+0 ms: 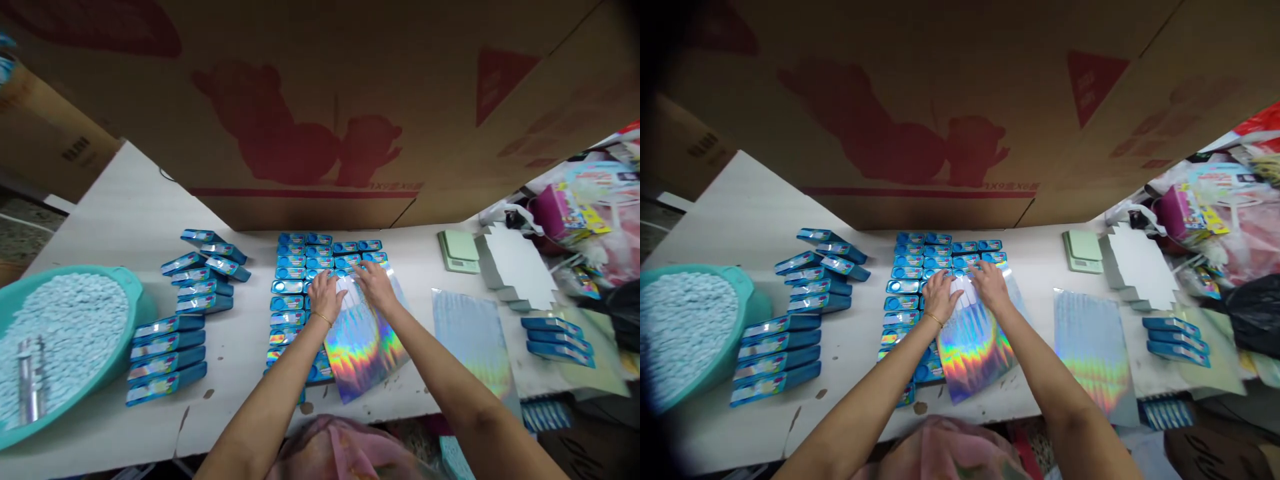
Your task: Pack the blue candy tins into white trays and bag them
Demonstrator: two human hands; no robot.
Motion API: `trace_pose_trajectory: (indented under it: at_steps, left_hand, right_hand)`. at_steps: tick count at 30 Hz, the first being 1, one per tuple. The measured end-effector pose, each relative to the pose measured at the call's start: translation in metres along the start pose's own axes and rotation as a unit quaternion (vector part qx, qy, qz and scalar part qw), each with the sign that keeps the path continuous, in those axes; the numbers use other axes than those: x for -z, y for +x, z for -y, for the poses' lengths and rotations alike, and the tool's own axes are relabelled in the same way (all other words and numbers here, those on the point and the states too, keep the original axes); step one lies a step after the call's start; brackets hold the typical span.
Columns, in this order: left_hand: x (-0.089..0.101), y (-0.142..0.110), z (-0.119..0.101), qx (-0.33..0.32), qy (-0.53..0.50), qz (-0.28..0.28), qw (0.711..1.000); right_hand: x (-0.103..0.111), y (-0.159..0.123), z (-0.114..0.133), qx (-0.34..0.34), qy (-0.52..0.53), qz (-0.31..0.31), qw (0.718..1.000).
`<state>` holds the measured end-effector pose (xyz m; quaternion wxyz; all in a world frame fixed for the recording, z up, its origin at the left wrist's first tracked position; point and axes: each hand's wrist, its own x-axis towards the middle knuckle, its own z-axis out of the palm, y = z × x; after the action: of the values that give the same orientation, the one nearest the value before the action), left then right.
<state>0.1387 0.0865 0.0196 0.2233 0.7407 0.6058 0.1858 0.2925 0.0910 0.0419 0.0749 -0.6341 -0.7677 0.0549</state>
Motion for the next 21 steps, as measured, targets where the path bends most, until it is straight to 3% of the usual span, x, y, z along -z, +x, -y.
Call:
trace_pose_trajectory:
  at_steps: [4,9,13,16,18,19,21]
  left_hand:
    - [-0.010,0.000,0.001,0.015,0.007,-0.018,1.000]
    - [-0.011,-0.003,0.002,0.013,0.007,-0.025,1.000]
    - [-0.013,-0.001,0.002,0.012,-0.024,-0.033,0.999]
    - [-0.008,0.002,0.004,0.022,-0.108,-0.043,0.993]
    - [0.001,0.000,0.005,0.047,-0.233,-0.055,0.970]
    - [0.008,-0.003,0.005,0.073,-0.318,-0.057,0.944]
    - [0.023,-0.013,0.007,0.147,-0.491,-0.035,0.858]
  right_hand:
    - [-0.010,0.004,-0.004,0.064,-0.038,0.071,0.995]
    - [-0.007,-0.012,-0.008,0.084,-0.015,0.068,0.994]
    - [0.033,-0.024,0.007,0.027,0.049,0.018,0.998]
    - [0.069,-0.030,0.026,-0.035,0.153,-0.004,0.988]
    - [0.081,-0.030,0.037,-0.097,0.247,-0.014,0.964]
    - [0.083,-0.030,0.041,-0.130,0.302,-0.015,0.944]
    - [0.077,-0.027,0.050,-0.199,0.425,-0.013,0.883]
